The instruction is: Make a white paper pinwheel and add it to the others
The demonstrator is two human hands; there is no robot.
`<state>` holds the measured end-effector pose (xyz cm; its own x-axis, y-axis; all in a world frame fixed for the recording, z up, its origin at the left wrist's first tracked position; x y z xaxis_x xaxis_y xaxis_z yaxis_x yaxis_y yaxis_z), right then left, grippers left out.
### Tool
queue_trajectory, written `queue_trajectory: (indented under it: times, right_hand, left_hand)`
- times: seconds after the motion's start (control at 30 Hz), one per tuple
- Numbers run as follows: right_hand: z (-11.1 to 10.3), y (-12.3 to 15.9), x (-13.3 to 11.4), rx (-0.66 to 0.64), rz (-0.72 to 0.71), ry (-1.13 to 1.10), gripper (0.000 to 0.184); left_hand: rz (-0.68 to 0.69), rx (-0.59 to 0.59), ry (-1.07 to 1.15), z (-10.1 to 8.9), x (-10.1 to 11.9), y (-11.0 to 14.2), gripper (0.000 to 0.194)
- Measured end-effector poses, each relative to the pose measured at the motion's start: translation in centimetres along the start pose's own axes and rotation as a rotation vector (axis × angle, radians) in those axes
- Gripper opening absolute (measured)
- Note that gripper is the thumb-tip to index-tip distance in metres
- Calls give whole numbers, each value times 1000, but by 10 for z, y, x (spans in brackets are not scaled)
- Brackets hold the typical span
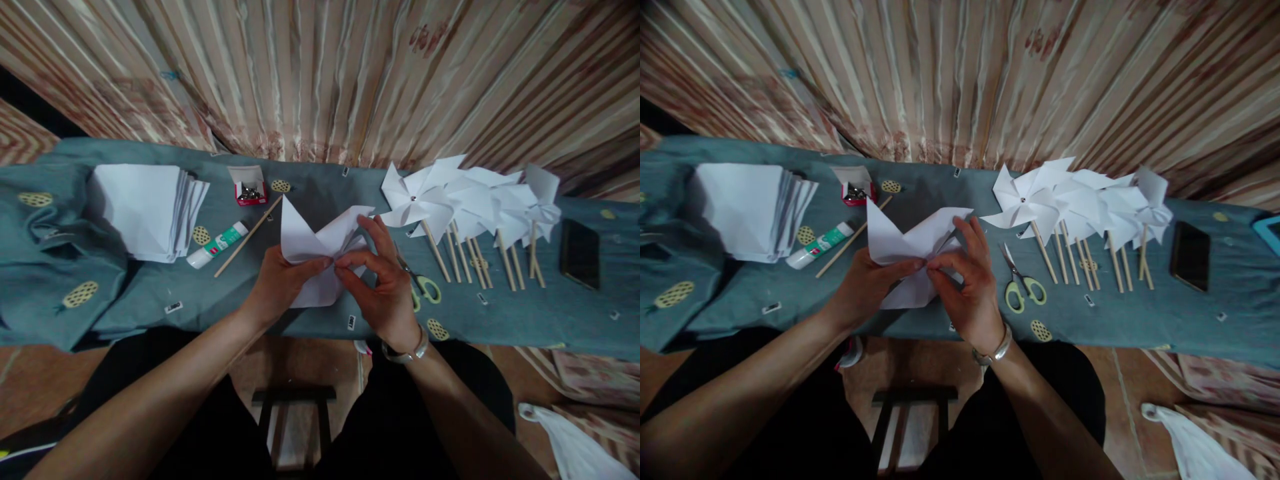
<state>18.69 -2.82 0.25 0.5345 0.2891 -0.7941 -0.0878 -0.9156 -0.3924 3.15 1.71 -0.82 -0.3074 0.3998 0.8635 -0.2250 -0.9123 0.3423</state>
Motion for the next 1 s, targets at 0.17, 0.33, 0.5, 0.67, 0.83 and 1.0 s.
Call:
queue_trajectory:
  times: [0.17, 0.33, 0.5, 0.67, 0.83, 1.0]
  right_hand:
    - [1, 0, 2, 3, -14, 33, 8]
    - [1, 0, 4, 3, 2, 12, 8]
    - [0, -1, 6, -8, 36, -5, 5]
    - [0, -1, 7, -10, 46, -8, 4]
    - [0, -1, 7, -18, 59, -14, 4]
    - [1, 0, 8, -13, 76, -26, 4]
  left_hand:
    - [26, 2, -60, -2, -1, 0, 21]
    - [22, -11, -53, -2, -1, 1, 22]
    - [32, 3, -76, -3, 1, 1, 23]
    - [54, 7, -112, -3, 3, 2, 20]
    - [77, 18, -158, -3, 6, 3, 19]
    - [100, 3, -211, -4, 6, 2, 19]
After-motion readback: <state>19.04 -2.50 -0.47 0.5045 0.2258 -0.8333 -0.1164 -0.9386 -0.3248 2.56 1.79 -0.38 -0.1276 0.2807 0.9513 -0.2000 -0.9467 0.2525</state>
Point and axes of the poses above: each hand's wrist, its own y-axis away from the middle knuckle, its own z-axis out of the palm, x = y × z, the point moved 3 cm from there along -y, towards the middle knuckle
